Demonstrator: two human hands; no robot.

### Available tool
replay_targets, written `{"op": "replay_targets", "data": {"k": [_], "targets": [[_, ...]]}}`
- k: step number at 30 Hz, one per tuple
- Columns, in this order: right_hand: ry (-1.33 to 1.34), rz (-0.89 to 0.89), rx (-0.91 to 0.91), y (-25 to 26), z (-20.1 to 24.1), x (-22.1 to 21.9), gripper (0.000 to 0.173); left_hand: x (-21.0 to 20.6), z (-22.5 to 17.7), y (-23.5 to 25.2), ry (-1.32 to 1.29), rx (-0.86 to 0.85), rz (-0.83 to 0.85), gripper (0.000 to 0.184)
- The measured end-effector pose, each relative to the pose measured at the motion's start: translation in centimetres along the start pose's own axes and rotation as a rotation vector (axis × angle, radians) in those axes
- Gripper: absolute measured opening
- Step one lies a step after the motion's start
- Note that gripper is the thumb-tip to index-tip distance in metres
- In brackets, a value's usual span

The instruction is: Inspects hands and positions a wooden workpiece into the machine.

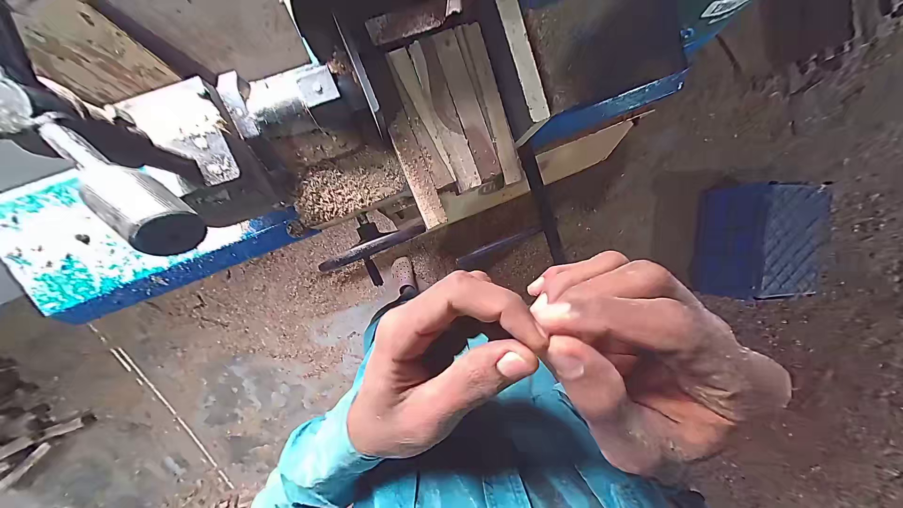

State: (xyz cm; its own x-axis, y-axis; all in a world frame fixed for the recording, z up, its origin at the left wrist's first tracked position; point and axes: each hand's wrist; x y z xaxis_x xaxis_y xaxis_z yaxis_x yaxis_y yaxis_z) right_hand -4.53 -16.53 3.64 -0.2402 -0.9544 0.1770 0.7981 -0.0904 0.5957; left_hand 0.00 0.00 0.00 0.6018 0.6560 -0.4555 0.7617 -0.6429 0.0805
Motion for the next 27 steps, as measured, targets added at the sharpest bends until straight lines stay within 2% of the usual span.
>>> {"op": "replay_targets", "data": {"k": [4,7,14,16,19,21,24,27], "targets": [[-0.055,-0.065,-0.05,-0.2,-0.8,0.1,0.017,1.2,1.5,-0.1,0.764,-0.172,-0.171,0.03],[0.129,-0.152,-0.185,-0.4,-1.3,0.2,0.018,1.8,2.4,-0.3,1.079,-0.15,-0.164,0.04],[0.276,-0.186,-0.342,-1.2,-1.7,0.1,0.019,2.4,2.9,-0.1,1.121,-0.077,-0.116,0.047],[0.382,-0.208,-0.381,-1.5,-2.0,0.3,0.024,2.2,2.9,0.0,1.096,-0.085,-0.112,0.06],[0.563,-0.282,-0.499,-1.9,-2.4,0.4,0.034,1.6,2.7,0.2,1.231,-0.141,-0.108,0.078],[0.695,-0.348,-0.575,-1.9,-2.5,0.5,0.038,1.4,2.5,0.3,1.343,-0.192,-0.104,0.075],[0.854,-0.425,-0.642,-1.9,-2.8,0.5,0.04,1.3,2.2,0.5,1.426,-0.269,-0.094,0.058],[0.901,-0.437,-0.629,-1.9,-2.9,0.4,0.038,1.2,2.2,0.8,1.441,-0.274,-0.072,0.06]]}}
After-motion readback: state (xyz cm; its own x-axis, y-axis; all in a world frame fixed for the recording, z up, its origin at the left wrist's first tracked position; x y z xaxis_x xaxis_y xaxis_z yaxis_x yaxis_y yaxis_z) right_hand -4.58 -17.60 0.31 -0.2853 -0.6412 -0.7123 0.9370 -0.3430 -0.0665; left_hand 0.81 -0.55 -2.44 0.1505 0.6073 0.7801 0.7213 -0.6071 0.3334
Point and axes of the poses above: each hand's wrist, its own y-axis towards the middle knuckle, its own x-axis out of the back of the hand, z = x × y, and after that the axes turned 12 degrees about x, right-handed
